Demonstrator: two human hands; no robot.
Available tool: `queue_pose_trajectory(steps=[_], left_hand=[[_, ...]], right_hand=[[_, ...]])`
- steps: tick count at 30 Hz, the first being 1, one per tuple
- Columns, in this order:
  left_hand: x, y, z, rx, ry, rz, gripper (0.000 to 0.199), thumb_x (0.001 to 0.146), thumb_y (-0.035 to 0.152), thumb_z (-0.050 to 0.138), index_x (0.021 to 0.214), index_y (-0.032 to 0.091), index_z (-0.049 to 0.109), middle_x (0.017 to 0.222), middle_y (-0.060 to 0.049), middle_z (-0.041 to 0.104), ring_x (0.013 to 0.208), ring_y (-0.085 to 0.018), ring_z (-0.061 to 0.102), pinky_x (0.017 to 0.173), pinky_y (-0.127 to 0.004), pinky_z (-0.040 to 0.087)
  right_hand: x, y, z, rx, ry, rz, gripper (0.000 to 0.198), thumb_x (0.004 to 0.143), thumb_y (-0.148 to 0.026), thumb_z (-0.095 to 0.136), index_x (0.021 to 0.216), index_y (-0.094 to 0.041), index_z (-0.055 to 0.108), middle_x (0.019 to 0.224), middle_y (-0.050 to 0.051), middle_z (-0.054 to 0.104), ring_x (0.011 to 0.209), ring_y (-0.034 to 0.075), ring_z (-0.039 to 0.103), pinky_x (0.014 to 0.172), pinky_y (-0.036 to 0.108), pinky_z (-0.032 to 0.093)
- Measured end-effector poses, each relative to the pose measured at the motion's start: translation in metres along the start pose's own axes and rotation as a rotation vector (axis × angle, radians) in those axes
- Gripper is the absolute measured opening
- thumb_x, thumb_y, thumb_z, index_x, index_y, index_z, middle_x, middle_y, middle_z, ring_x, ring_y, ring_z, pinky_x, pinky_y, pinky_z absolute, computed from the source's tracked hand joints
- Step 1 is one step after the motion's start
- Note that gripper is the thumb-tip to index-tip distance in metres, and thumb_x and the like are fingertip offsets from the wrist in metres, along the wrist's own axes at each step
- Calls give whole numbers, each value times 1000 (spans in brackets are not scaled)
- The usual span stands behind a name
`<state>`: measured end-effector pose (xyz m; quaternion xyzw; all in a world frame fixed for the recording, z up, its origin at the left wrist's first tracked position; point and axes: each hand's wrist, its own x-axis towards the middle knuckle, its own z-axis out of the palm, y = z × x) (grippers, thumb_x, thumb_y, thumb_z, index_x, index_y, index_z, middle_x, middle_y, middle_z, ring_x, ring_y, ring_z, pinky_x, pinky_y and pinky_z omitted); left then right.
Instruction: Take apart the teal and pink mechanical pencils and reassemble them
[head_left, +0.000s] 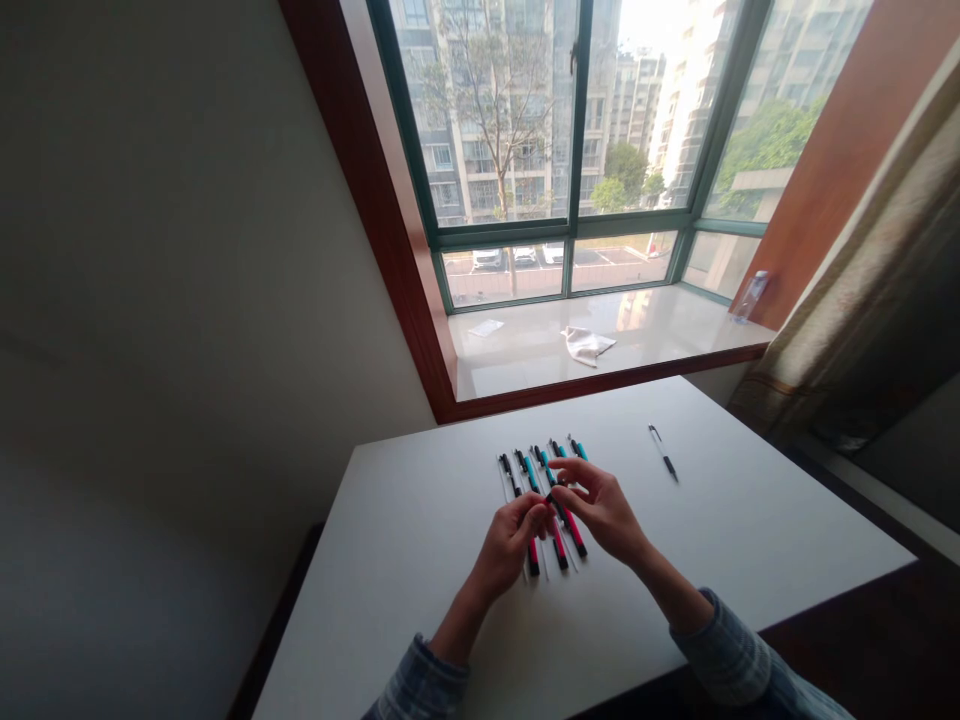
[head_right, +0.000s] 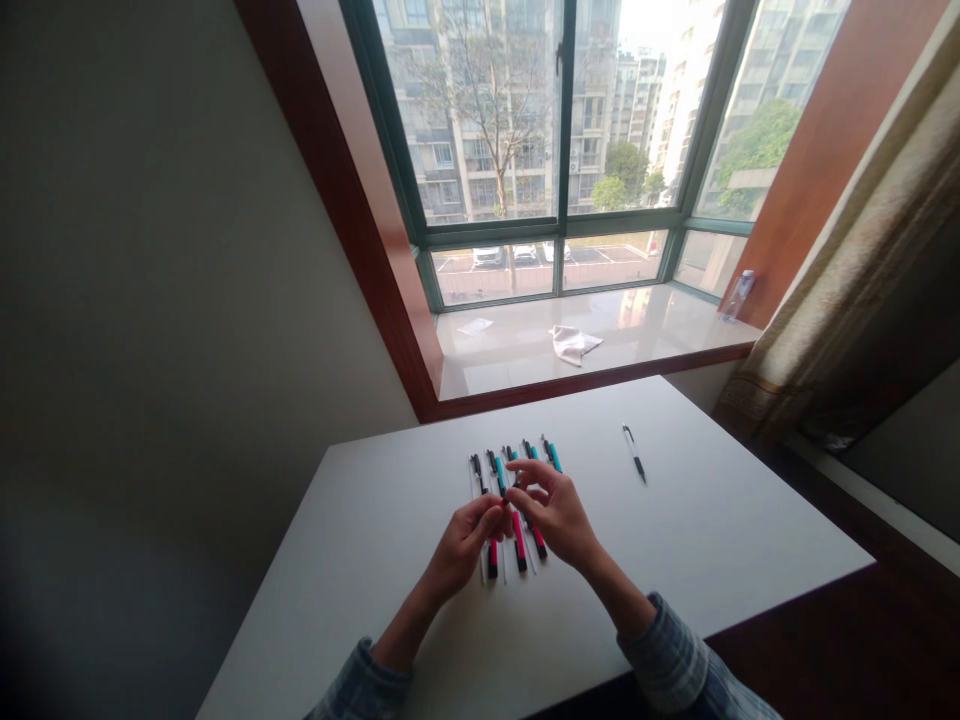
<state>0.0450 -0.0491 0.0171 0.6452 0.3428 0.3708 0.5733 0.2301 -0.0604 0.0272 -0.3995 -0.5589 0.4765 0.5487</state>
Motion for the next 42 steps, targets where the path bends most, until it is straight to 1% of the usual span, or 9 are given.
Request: queue_pose_trajectory(steps=[4, 7, 13, 22, 26, 28, 32, 37, 42], left_hand=[[1, -1, -1, -80, 3, 16, 39, 96, 52, 56, 91, 15, 66, 79, -5, 66, 71, -17, 57, 72, -30, 46], [1, -2, -1, -86, 15, 35, 37, 98, 50, 55, 93, 15, 66, 80, -5, 67, 72, -17, 57, 73, -30, 46], [0, 1, -1, -83, 31, 35, 42, 96, 54, 55, 88, 15, 67, 79, -6, 68, 74, -18, 57, 73, -30, 46], [-2, 5, -1, -79, 14, 51, 45, 98, 55, 52, 87, 15, 69, 77, -6, 69, 73, -18, 58, 73, -31, 45], [-2, 5, -1, -86, -2, 61, 46, 100, 53, 49, 89, 15, 69, 80, -7, 70, 75, -19, 57, 75, -31, 45], [-3, 5, -1, -98, -1, 58, 45, 101, 53, 48, 88, 15, 69, 79, -7, 69, 74, -18, 57, 75, -31, 45], [-4, 5, -1, -106, 6, 54, 45, 100, 53, 49, 87, 15, 69, 78, -6, 69, 74, -18, 56, 75, -30, 45], [-4, 7, 0, -123, 2, 61, 47, 100, 54, 49, 87, 14, 69, 79, -7, 69, 74, -18, 56, 75, -30, 44], [-3, 7, -1, -132, 11, 56, 48, 101, 53, 46, 86, 14, 68, 78, -7, 68, 74, -18, 56, 75, -30, 44]], right_hand=[[4, -7, 8, -1, -4, -53, 47, 88, -30, 70, 133, -26, 61, 112, 8, 70, 111, 24, 65, 97, 43, 55], [6, -10, 11, -58, 43, -86, 45, 86, -27, 71, 130, -25, 64, 108, 7, 72, 108, 24, 67, 101, 46, 53], [7, -13, 12, -45, -5, -89, 54, 87, -27, 70, 139, -26, 58, 112, 8, 73, 114, 25, 66, 106, 50, 50], [8, -13, 14, -39, 21, -68, 45, 85, -28, 71, 129, -25, 62, 104, 6, 71, 106, 23, 67, 101, 45, 53], [7, -16, 14, 50, -55, -40, 46, 90, -30, 65, 135, -26, 56, 106, 7, 71, 108, 24, 67, 97, 43, 55], [7, -16, 14, 30, -27, -47, 50, 88, -31, 69, 135, -27, 55, 110, 7, 70, 113, 24, 66, 98, 43, 55], [7, -15, 15, -4, 12, -49, 42, 87, -31, 70, 127, -24, 62, 101, 6, 71, 101, 23, 69, 95, 42, 56], [7, -16, 16, 9, 5, -52, 44, 87, -29, 70, 130, -24, 60, 107, 7, 71, 110, 25, 66, 97, 43, 55], [7, -18, 18, 26, 56, -61, 39, 87, -32, 73, 124, -23, 64, 97, 5, 72, 97, 22, 68, 96, 43, 55]])
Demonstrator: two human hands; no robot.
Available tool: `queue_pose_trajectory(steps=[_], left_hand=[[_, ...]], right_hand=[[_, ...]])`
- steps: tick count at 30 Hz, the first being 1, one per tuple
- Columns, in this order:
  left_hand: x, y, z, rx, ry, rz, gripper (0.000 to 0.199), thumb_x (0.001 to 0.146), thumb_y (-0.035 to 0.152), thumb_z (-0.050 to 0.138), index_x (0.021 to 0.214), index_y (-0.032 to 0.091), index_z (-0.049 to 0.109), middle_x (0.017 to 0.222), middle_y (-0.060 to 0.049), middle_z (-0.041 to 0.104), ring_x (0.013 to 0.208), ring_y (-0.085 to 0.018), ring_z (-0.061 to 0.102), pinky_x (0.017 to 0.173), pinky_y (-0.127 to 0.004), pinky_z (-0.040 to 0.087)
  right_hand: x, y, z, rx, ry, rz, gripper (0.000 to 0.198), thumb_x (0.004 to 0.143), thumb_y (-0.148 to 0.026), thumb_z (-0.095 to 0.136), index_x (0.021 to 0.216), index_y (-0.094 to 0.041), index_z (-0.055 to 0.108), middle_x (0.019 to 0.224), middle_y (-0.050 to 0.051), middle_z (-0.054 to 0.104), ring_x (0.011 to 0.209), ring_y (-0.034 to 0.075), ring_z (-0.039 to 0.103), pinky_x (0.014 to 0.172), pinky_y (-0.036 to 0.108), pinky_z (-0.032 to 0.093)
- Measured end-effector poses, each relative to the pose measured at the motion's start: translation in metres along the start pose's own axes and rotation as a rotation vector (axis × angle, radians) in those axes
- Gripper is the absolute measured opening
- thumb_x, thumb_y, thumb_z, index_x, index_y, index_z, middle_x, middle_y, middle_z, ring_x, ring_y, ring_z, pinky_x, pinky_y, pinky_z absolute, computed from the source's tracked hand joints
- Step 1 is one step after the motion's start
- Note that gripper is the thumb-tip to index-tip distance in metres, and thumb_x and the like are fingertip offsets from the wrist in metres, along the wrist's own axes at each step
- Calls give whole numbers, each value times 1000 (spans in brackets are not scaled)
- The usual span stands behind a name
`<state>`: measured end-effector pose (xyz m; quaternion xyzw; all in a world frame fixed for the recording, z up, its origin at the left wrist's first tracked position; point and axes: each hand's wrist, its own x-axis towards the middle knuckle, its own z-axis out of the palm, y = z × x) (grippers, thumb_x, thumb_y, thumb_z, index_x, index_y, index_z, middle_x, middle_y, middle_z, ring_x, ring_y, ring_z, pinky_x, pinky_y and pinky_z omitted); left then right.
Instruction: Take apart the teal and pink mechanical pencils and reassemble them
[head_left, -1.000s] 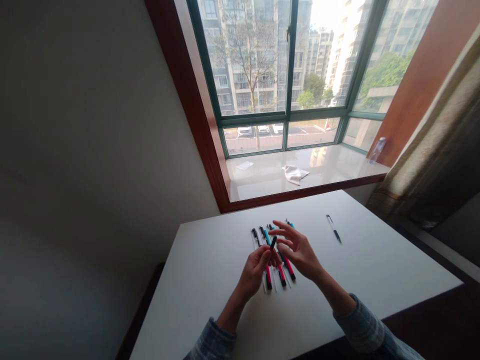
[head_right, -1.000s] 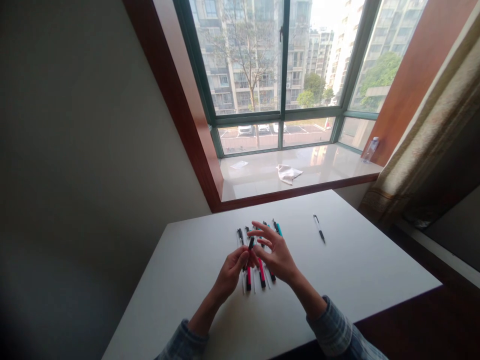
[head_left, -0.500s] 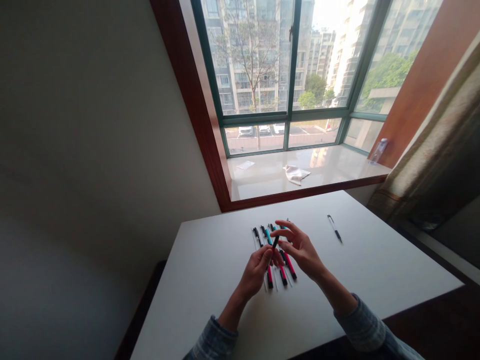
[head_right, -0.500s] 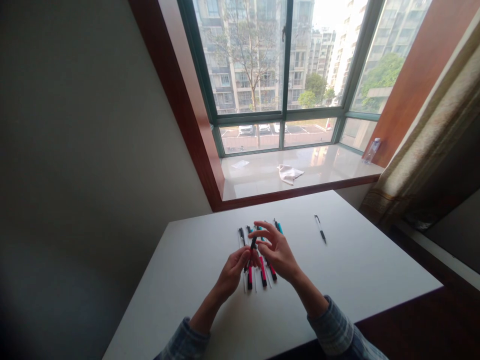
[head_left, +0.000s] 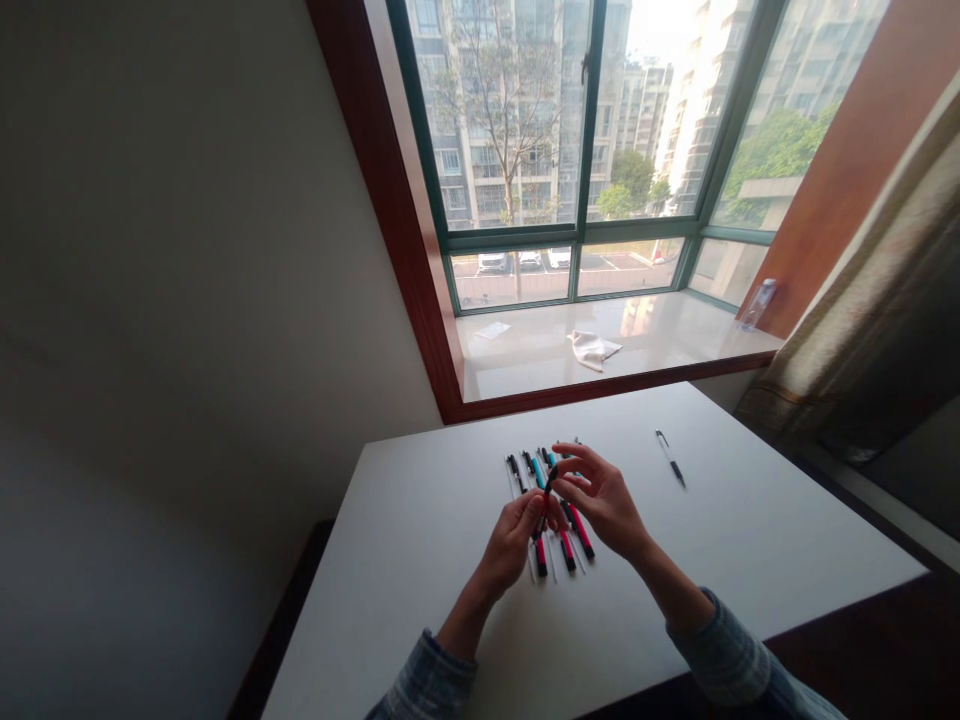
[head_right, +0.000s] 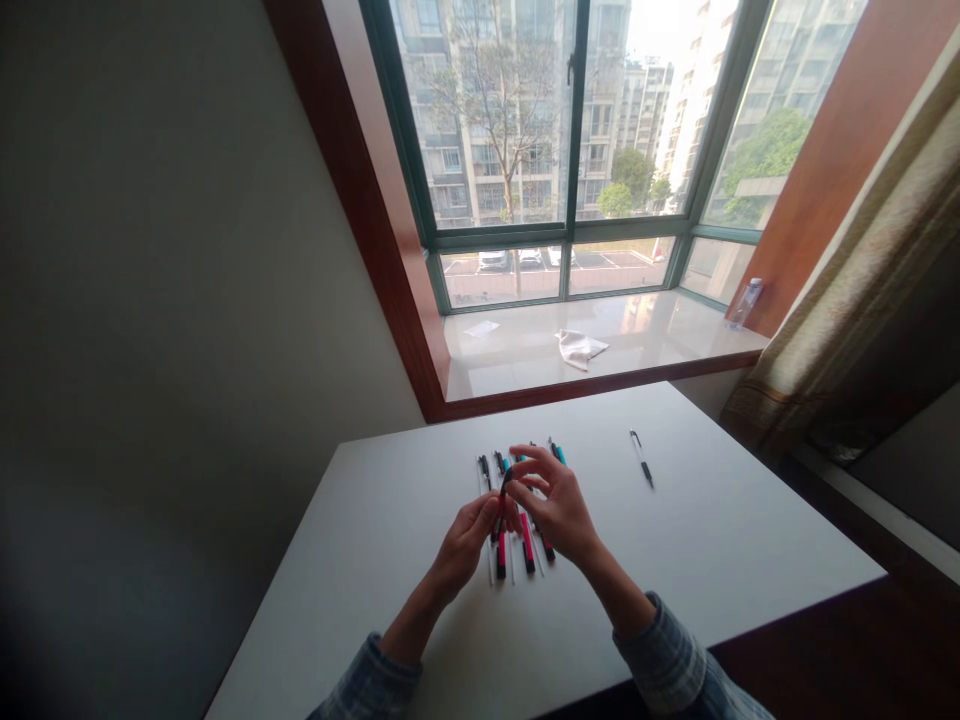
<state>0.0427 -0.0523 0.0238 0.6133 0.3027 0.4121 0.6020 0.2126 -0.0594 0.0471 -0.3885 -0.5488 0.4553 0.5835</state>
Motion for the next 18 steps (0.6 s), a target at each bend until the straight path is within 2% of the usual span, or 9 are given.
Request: queue_pose_trajectory(steps=[4, 9, 14, 16, 18], left_hand=[[-1, -2, -2, -19, -27, -26, 47, 103, 52, 44, 89, 14, 69, 81, -8, 70, 75, -18, 57, 76, -31, 44], [-1, 0, -1, -7, -69, -29, 49, 102, 53, 46, 88, 13, 70, 84, -8, 69, 76, -18, 57, 75, -30, 44], [-1, -1, -1, -27, -67, -61, 46, 98, 56, 52, 89, 14, 70, 83, -7, 68, 75, -17, 57, 72, -29, 43], [-1, -2, -2, -51, -42, -76, 46, 97, 57, 54, 90, 14, 70, 84, -7, 68, 77, -17, 57, 73, -29, 43], [0, -2, -3, -82, -7, -85, 46, 95, 58, 56, 90, 14, 69, 84, -6, 68, 77, -17, 57, 74, -29, 43]], right_hand=[[3, -10, 1, 35, 24, -47, 35, 91, -36, 70, 122, -23, 64, 102, 7, 72, 100, 23, 68, 93, 42, 55], [17, -37, 0, -5, 24, -129, 37, 88, -34, 73, 123, -24, 63, 100, 5, 71, 98, 21, 68, 93, 40, 55], [33, -64, -13, -20, 78, -233, 37, 88, -32, 73, 122, -24, 63, 100, 4, 70, 95, 20, 68, 85, 35, 58], [34, -63, -24, -66, 127, -221, 34, 89, -33, 71, 120, -24, 63, 99, 3, 69, 90, 19, 69, 80, 34, 59], [29, -50, -37, -175, 153, -142, 31, 90, -35, 68, 117, -22, 63, 96, 3, 68, 83, 19, 69, 73, 32, 59]])
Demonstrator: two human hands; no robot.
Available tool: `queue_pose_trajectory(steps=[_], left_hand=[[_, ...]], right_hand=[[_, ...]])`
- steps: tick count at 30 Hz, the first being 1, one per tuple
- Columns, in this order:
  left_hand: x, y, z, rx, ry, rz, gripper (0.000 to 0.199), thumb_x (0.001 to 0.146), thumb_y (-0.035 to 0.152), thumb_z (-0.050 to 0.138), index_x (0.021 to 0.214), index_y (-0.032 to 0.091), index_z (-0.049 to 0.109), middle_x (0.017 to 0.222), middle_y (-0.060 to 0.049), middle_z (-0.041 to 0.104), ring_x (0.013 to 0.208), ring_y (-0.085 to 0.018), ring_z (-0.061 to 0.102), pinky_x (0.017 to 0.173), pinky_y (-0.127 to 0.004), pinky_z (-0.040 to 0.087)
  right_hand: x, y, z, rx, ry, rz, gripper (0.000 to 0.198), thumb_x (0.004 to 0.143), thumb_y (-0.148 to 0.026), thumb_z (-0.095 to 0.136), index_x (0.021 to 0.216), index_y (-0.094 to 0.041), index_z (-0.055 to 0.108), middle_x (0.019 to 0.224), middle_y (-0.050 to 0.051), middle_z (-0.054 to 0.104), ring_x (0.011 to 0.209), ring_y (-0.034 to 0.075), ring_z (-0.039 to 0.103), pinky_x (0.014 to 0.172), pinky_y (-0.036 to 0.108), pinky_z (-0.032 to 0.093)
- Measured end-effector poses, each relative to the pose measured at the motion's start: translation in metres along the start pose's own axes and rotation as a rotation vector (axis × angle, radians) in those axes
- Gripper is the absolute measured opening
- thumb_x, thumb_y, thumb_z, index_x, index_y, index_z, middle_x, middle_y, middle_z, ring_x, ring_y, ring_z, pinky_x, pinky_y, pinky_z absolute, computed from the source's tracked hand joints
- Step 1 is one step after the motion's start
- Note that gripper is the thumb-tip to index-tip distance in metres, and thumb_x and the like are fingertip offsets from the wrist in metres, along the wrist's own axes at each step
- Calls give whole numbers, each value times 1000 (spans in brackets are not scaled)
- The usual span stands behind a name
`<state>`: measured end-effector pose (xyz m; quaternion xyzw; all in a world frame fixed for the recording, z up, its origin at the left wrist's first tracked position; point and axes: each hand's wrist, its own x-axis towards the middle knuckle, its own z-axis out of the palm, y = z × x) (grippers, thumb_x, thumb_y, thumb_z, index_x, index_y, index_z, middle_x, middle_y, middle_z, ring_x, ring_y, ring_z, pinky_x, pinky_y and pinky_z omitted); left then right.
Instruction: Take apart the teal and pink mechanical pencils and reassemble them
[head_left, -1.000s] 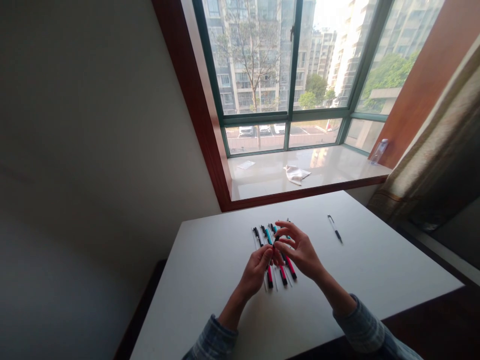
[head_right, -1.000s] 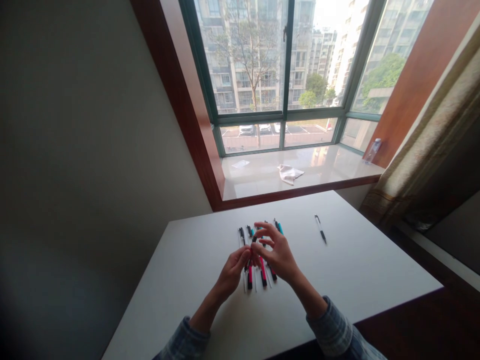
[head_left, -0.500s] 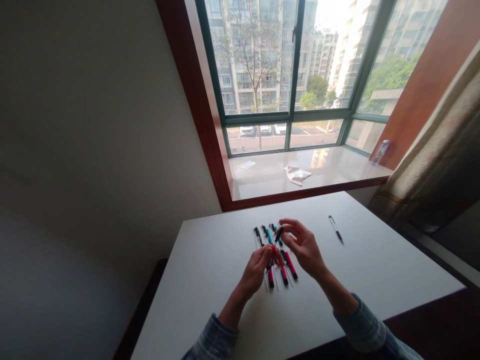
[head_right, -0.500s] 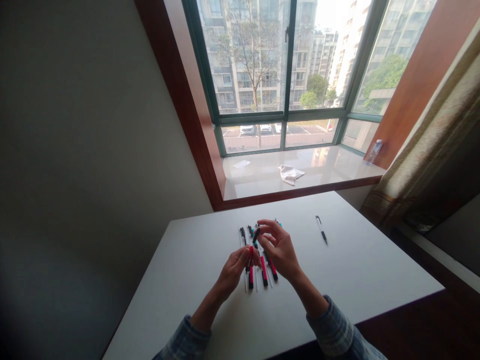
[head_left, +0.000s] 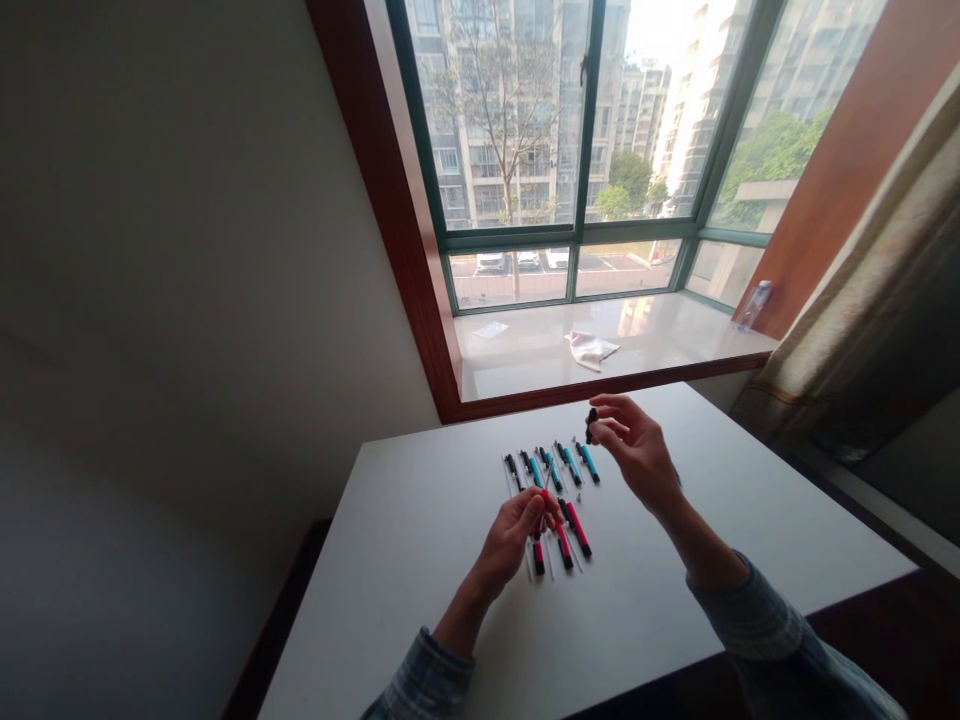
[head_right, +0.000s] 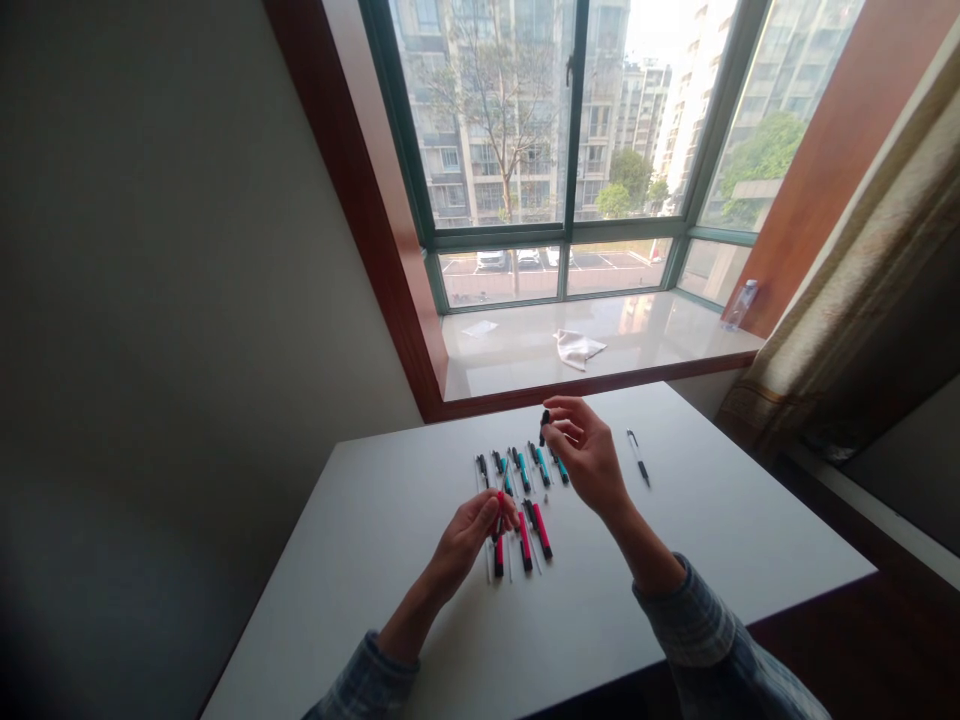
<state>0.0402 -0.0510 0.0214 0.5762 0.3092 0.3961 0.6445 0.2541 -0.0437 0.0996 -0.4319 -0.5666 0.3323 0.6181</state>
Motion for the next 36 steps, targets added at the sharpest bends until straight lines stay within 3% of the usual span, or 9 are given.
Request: queue_pose_trajectory(steps=[4, 7, 10, 19, 31, 36], left_hand=[[1, 1, -1, -37, 49, -11, 44, 94, 58, 58, 91, 15, 67, 83, -6, 66, 77, -17, 57, 75, -29, 44], [0, 2, -1, -38, 64, -28, 44, 93, 59, 58, 92, 15, 67, 83, -6, 66, 77, -17, 57, 74, -30, 44], [-1, 1, 0, -29, 79, -30, 44, 93, 58, 59, 91, 15, 67, 83, -6, 66, 75, -16, 56, 73, -29, 44], [-1, 1, 1, -19, 87, -33, 43, 93, 58, 59, 91, 16, 67, 83, -6, 66, 75, -16, 56, 74, -29, 44], [1, 3, 1, 16, 100, -61, 46, 91, 61, 60, 90, 16, 66, 83, -6, 66, 77, -18, 57, 76, -31, 46], [1, 0, 2, -9, 81, -46, 42, 93, 57, 61, 91, 15, 66, 82, -6, 64, 74, -16, 54, 73, -29, 44]], right_hand=[[-29, 47, -15, -397, -179, 195, 27, 89, -33, 64, 112, -20, 67, 98, 7, 70, 73, 19, 70, 65, 32, 59], [-53, 76, -16, -609, -229, 215, 21, 88, -25, 61, 106, -19, 69, 101, 7, 70, 72, 18, 69, 68, 32, 58], [-66, 87, -15, -692, -268, 236, 22, 88, -22, 59, 108, -20, 69, 108, 9, 69, 73, 17, 69, 72, 32, 58], [-64, 85, -39, -545, -549, 243, 56, 87, -24, 65, 142, -28, 55, 133, 7, 62, 86, 18, 67, 78, 32, 60], [-58, 92, -35, -432, -472, 191, 61, 85, -23, 68, 144, -29, 55, 128, 7, 68, 78, 15, 67, 73, 32, 60], [-54, 83, -32, -401, -415, 187, 52, 84, -32, 74, 134, -26, 63, 129, 8, 68, 82, 17, 67, 73, 33, 59]])
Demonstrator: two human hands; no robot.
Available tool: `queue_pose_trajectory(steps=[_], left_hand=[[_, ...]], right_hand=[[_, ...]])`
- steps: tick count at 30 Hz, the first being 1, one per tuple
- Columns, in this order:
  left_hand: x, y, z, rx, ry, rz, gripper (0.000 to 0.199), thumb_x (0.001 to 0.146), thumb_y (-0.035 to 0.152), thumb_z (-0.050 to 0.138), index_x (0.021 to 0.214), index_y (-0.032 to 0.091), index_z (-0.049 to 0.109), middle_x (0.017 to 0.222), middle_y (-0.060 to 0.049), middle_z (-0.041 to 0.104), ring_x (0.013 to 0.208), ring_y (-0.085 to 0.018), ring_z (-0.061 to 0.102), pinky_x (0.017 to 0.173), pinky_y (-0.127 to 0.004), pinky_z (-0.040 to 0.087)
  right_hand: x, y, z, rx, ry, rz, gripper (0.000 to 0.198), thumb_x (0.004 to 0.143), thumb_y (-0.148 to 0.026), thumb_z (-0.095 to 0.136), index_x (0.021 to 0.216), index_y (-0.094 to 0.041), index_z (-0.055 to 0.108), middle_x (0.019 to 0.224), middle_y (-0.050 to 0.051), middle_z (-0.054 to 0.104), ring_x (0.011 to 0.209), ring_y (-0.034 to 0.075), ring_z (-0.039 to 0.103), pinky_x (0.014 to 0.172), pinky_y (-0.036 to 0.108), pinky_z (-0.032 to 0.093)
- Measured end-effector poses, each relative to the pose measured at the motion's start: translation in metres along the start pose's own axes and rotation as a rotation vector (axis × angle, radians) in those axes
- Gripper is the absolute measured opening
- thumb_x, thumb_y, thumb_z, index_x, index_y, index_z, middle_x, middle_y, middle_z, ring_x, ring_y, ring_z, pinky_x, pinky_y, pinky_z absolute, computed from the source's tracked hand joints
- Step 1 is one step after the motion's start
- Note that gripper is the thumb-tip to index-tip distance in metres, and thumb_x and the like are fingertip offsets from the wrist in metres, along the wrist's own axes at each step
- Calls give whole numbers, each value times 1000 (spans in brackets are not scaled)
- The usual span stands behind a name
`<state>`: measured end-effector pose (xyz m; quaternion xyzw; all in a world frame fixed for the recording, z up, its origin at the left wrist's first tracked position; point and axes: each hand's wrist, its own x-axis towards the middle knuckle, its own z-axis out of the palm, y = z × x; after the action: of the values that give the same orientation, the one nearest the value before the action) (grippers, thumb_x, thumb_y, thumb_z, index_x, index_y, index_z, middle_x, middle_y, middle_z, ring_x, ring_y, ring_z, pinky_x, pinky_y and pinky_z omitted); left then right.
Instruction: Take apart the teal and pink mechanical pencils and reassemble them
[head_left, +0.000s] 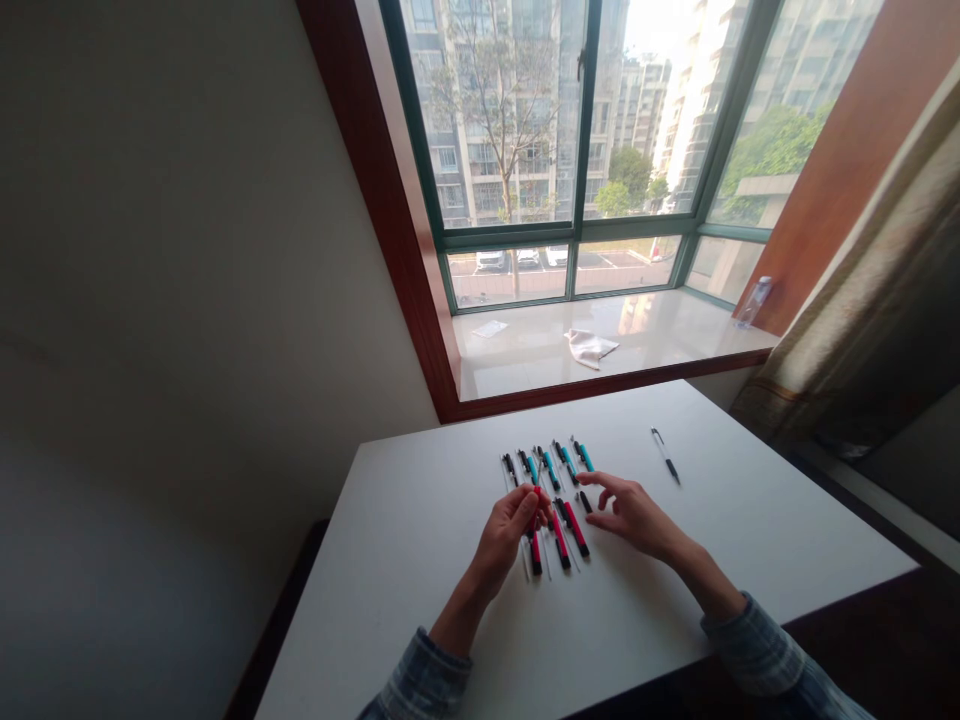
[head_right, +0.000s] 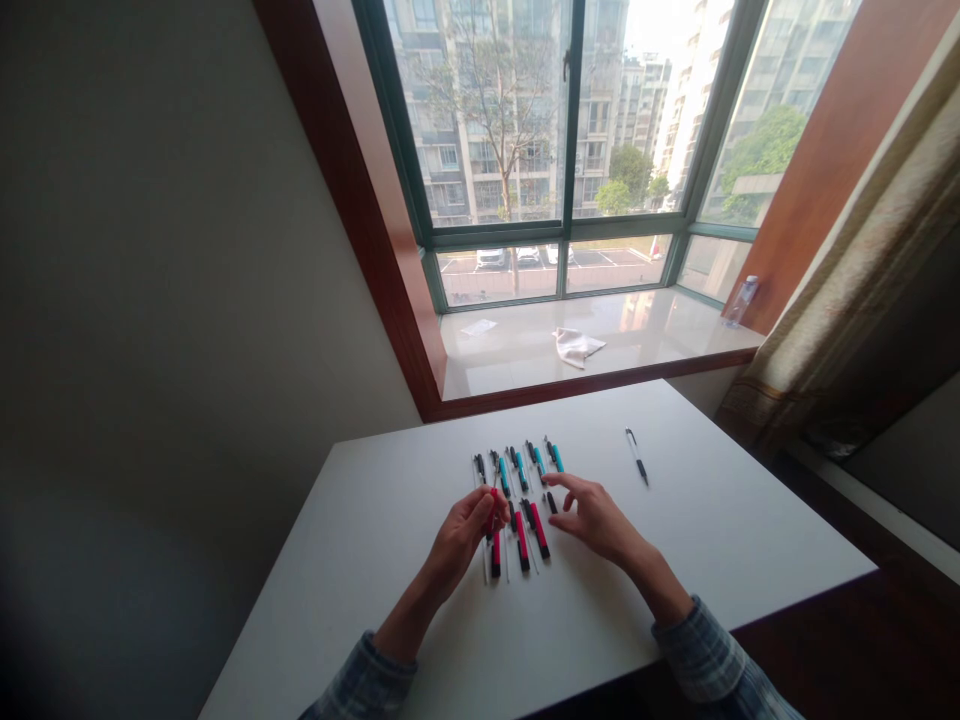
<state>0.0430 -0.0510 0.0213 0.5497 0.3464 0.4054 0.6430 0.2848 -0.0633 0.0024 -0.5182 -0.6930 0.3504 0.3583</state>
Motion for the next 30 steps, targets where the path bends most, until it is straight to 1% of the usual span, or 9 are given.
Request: queue_pose_trajectory(steps=[3, 6, 13, 16, 20, 22, 25, 27, 30], left_hand=[[1, -5, 2, -36, -26, 13, 40, 93, 54, 62, 91, 14, 66, 80, -4, 63, 72, -14, 52, 70, -27, 42], [2, -8, 3, -37, -31, 26, 40, 93, 54, 62, 90, 14, 66, 78, -3, 62, 70, -14, 52, 70, -27, 42], [2, -8, 1, 127, -77, 98, 35, 97, 48, 58, 91, 15, 66, 78, -2, 60, 73, -15, 53, 72, -28, 43], [1, -7, 2, 146, -62, 92, 34, 98, 47, 54, 86, 16, 61, 74, 1, 54, 69, -14, 48, 69, -27, 41], [-1, -6, 1, 151, 23, 66, 32, 97, 45, 52, 80, 18, 53, 71, 4, 43, 63, -12, 38, 62, -24, 37], [-2, -4, 0, 165, 54, 69, 31, 95, 46, 56, 80, 18, 54, 70, 4, 42, 62, -12, 37, 60, -24, 36], [-4, -1, -1, 192, 73, 78, 32, 91, 48, 64, 86, 17, 61, 67, 5, 44, 58, -10, 35, 56, -22, 32], [-5, 0, -1, 193, 71, 72, 34, 88, 50, 68, 96, 16, 66, 67, 5, 49, 55, -10, 36, 54, -22, 31], [-5, 2, 1, 173, 49, 49, 41, 85, 50, 73, 108, 16, 70, 75, 0, 61, 57, -11, 45, 54, -22, 36]], right_hand=[[4, -19, 8, 158, 101, 8, 43, 86, -42, 73, 123, -21, 70, 111, 8, 75, 83, 18, 68, 73, 33, 59], [6, -41, 22, 375, 91, -4, 42, 86, -47, 74, 117, -18, 73, 96, 7, 76, 79, 18, 69, 73, 33, 59], [10, -64, 46, 570, 149, 32, 33, 81, -49, 79, 88, -16, 76, 86, 6, 75, 74, 19, 69, 70, 32, 58], [11, -62, 38, 636, 326, 28, 29, 82, -46, 78, 83, -18, 73, 93, 6, 74, 83, 20, 69, 75, 31, 58], [3, -56, 24, 735, 585, 53, 28, 85, -46, 76, 96, -21, 71, 103, 7, 73, 95, 23, 69, 83, 36, 59], [-4, -54, 24, 685, 571, 72, 31, 85, -47, 75, 100, -20, 72, 104, 9, 73, 99, 25, 70, 88, 39, 59], [-15, -53, 37, 539, 440, 76, 35, 86, -47, 75, 107, -19, 70, 97, 8, 75, 95, 25, 71, 90, 41, 59], [-21, -53, 47, 453, 390, 62, 38, 86, -46, 76, 111, -20, 66, 89, 6, 75, 87, 24, 73, 86, 41, 60], [-26, -56, 57, 349, 360, 34, 36, 85, -47, 76, 104, -22, 60, 84, 4, 75, 81, 23, 74, 81, 39, 62]])
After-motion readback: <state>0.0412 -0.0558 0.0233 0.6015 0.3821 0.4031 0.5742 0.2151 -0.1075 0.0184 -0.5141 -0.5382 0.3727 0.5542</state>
